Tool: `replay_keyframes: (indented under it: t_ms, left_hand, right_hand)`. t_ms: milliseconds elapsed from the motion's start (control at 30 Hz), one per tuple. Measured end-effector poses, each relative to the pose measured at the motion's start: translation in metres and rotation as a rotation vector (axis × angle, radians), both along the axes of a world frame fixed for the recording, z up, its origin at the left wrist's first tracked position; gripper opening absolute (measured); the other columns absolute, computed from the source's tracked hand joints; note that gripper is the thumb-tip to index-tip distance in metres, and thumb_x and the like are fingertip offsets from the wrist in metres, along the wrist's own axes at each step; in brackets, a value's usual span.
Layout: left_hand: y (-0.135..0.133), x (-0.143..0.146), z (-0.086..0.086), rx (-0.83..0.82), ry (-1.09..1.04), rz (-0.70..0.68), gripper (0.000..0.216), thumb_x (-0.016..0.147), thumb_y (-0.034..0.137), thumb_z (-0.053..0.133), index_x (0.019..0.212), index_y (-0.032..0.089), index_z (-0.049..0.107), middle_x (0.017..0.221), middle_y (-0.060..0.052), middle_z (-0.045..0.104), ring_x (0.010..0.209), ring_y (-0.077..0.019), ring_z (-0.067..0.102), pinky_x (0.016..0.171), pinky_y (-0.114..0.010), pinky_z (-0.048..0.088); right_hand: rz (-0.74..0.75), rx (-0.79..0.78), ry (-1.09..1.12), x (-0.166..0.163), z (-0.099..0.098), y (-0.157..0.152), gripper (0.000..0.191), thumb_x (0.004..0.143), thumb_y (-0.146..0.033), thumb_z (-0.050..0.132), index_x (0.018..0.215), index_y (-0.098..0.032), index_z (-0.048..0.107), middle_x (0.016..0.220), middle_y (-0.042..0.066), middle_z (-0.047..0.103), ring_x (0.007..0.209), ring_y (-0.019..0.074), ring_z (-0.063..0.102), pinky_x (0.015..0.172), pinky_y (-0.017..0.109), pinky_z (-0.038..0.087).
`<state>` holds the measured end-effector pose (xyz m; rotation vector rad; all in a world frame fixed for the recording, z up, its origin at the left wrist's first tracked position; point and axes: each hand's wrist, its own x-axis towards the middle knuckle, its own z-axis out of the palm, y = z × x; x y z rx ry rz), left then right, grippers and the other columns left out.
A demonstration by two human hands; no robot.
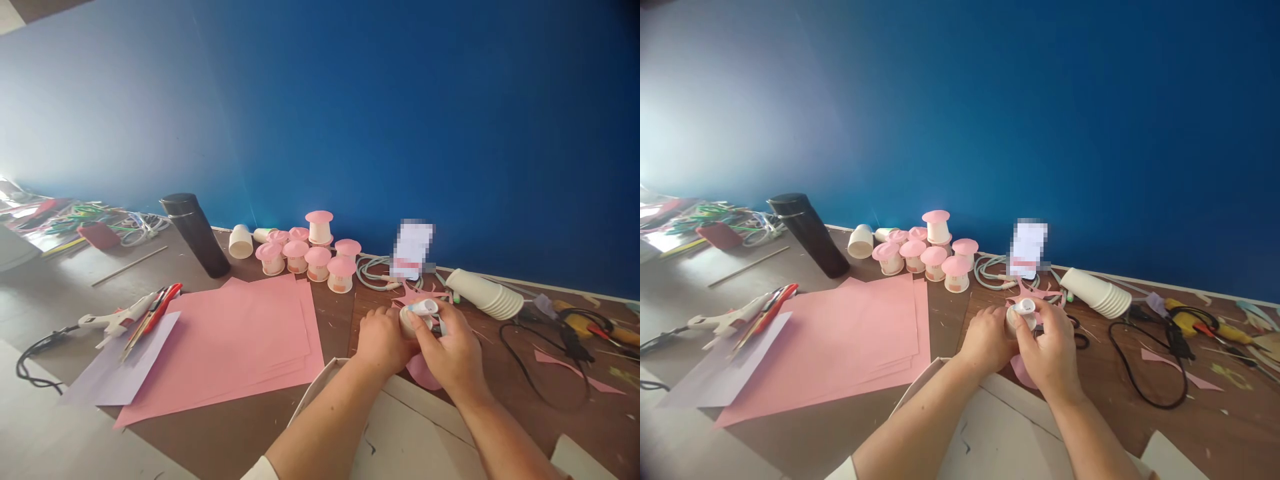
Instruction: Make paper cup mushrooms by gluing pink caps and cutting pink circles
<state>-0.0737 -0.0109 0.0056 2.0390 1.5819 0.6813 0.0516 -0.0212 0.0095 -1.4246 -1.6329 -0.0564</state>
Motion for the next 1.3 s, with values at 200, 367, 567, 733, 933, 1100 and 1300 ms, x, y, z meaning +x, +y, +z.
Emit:
replay_keyframes:
  t_ms: [200, 367, 567, 733, 933, 1100, 1300]
  left_hand:
    - [-0.002, -0.001, 0.007, -0.054, 0.014, 0.001, 0.052, 0.071, 0.06, 0.061, 0.103, 0.02, 0.06, 0.105, -0.009, 0.065, 0.098, -0.0281, 0.059, 0.086, -0.04, 0.048]
    - [-0.002, -0.001, 0.01, -0.081, 0.014, 0.002, 0.054, 0.069, 0.059, 0.064, 0.105, 0.019, 0.059, 0.106, -0.009, 0.065, 0.099, -0.0283, 0.058, 0.087, -0.04, 0.048]
    - [-0.001, 0.001, 0.004, -0.02, -0.001, -0.003, 0.044, 0.076, 0.055, 0.056, 0.101, 0.019, 0.06, 0.103, -0.01, 0.066, 0.096, -0.0287, 0.059, 0.086, -0.042, 0.048]
    - [-0.001, 0.001, 0.004, -0.027, 0.0, -0.003, 0.044, 0.075, 0.054, 0.056, 0.101, 0.019, 0.059, 0.105, -0.011, 0.065, 0.098, -0.0293, 0.058, 0.087, -0.043, 0.047]
    - [-0.002, 0.0, 0.006, -0.054, 0.003, -0.011, 0.043, 0.074, 0.053, 0.058, 0.102, 0.019, 0.059, 0.106, -0.011, 0.064, 0.1, -0.0291, 0.058, 0.089, -0.042, 0.046]
    - [-0.002, 0.0, 0.007, -0.051, 0.004, -0.006, 0.05, 0.073, 0.059, 0.059, 0.104, 0.019, 0.06, 0.106, -0.01, 0.064, 0.099, -0.0293, 0.058, 0.088, -0.043, 0.047]
    - [-0.001, -0.001, 0.006, -0.058, 0.001, 0.0, 0.06, 0.067, 0.062, 0.066, 0.108, 0.019, 0.06, 0.107, -0.01, 0.064, 0.1, -0.03, 0.058, 0.088, -0.042, 0.047]
  right_hand:
    - [-0.077, -0.042, 0.148, 0.003, 0.009, -0.004, 0.035, 0.085, -0.05, 0.057, 0.101, -0.02, 0.064, 0.097, 0.009, 0.069, 0.091, 0.0277, 0.064, 0.08, 0.039, 0.047]
    - [-0.086, 0.008, 0.161, 0.005, 0.01, -0.004, 0.038, 0.088, -0.048, 0.054, 0.113, -0.021, 0.063, 0.11, 0.011, 0.068, 0.102, 0.0295, 0.063, 0.086, 0.042, 0.047]
    - [0.011, 0.087, -0.127, 0.006, -0.001, 0.004, 0.026, 0.089, -0.041, 0.057, 0.101, -0.02, 0.065, 0.098, 0.011, 0.069, 0.094, 0.0279, 0.062, 0.084, 0.042, 0.048]
    - [0.015, 0.103, -0.164, 0.006, 0.001, 0.004, 0.025, 0.089, -0.039, 0.056, 0.101, -0.019, 0.065, 0.093, 0.011, 0.068, 0.093, 0.0285, 0.062, 0.082, 0.042, 0.047]
    - [0.001, 0.091, -0.192, 0.005, 0.002, 0.003, 0.031, 0.089, -0.045, 0.053, 0.097, -0.018, 0.066, 0.082, 0.011, 0.066, 0.081, 0.0278, 0.06, 0.074, 0.04, 0.047]
    - [-0.04, 0.037, -0.038, 0.003, 0.005, -0.002, 0.035, 0.089, -0.047, 0.052, 0.102, -0.017, 0.066, 0.091, 0.012, 0.067, 0.087, 0.0289, 0.061, 0.077, 0.042, 0.048]
    - [0.009, -0.049, 0.41, 0.007, 0.012, -0.006, 0.041, 0.092, -0.043, 0.051, 0.127, -0.023, 0.056, 0.115, 0.01, 0.066, 0.107, 0.0272, 0.061, 0.092, 0.044, 0.047]
